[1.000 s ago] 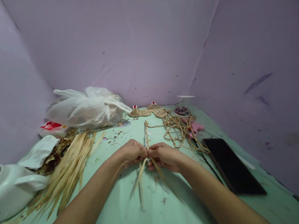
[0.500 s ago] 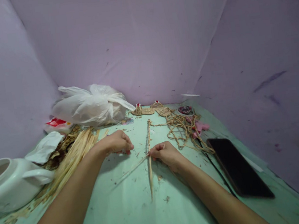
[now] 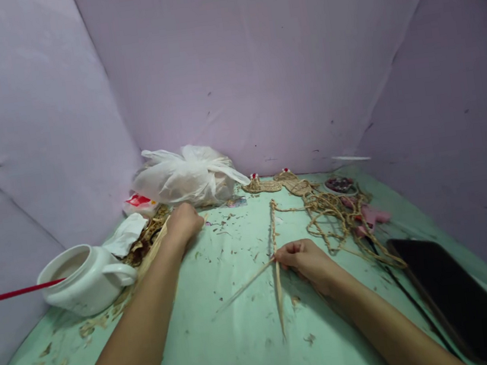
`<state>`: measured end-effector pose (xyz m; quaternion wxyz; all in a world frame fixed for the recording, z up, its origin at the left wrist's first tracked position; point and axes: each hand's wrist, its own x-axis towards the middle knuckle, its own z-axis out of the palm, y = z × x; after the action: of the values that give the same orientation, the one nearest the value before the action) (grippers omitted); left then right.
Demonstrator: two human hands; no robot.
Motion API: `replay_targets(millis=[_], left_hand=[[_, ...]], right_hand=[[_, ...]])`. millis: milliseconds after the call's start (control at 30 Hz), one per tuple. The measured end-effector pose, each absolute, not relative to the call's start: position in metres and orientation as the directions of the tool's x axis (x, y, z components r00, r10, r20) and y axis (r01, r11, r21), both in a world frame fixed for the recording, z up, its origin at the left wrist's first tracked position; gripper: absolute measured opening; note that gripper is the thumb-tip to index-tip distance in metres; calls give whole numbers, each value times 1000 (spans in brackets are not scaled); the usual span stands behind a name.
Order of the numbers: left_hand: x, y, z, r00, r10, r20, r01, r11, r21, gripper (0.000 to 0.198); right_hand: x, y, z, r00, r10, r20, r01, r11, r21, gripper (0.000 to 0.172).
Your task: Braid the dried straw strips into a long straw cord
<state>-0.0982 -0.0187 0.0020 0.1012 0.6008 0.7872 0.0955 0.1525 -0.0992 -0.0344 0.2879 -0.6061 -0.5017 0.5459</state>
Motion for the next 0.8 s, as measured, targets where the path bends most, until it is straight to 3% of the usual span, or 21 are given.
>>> replay_targets(millis=[100,167,267,400,467,567,633,800], left_hand=[[-89,-19,-9,-296,955,19,947,290,136,25],[-87,-19,-12,-282,958,42,951,274,144,23],[-81,-22,-7,-201,979,24,931,183,316,16],[-50,-38,12,82,987,-136,794,18,608,16],[-30,-50,20,190,968,-162,835,-72,545,15],[-6,-68,23,239,956,-169,943,-187,276,13],[2,-76,20,293,927,-236,950,-253,185,14],[4,-78,10,391,884,-255,912,-334,239,13]], right_hand=[[152,-99,-31,-92,917,-388,297,-347,-889,10],[152,-99,-30,-90,917,-389,290,-349,-891,9],[152,-99,-32,-102,927,-361,268,-324,-907,12],[152,-99,-34,-118,932,-342,263,-303,-916,14],[152,-99,-35,-113,934,-339,256,-302,-918,13],[152,-97,-35,-99,940,-328,265,-293,-919,15],[153,-96,-35,-92,939,-332,289,-294,-911,16],[154,-96,-35,-83,936,-341,319,-300,-899,16]])
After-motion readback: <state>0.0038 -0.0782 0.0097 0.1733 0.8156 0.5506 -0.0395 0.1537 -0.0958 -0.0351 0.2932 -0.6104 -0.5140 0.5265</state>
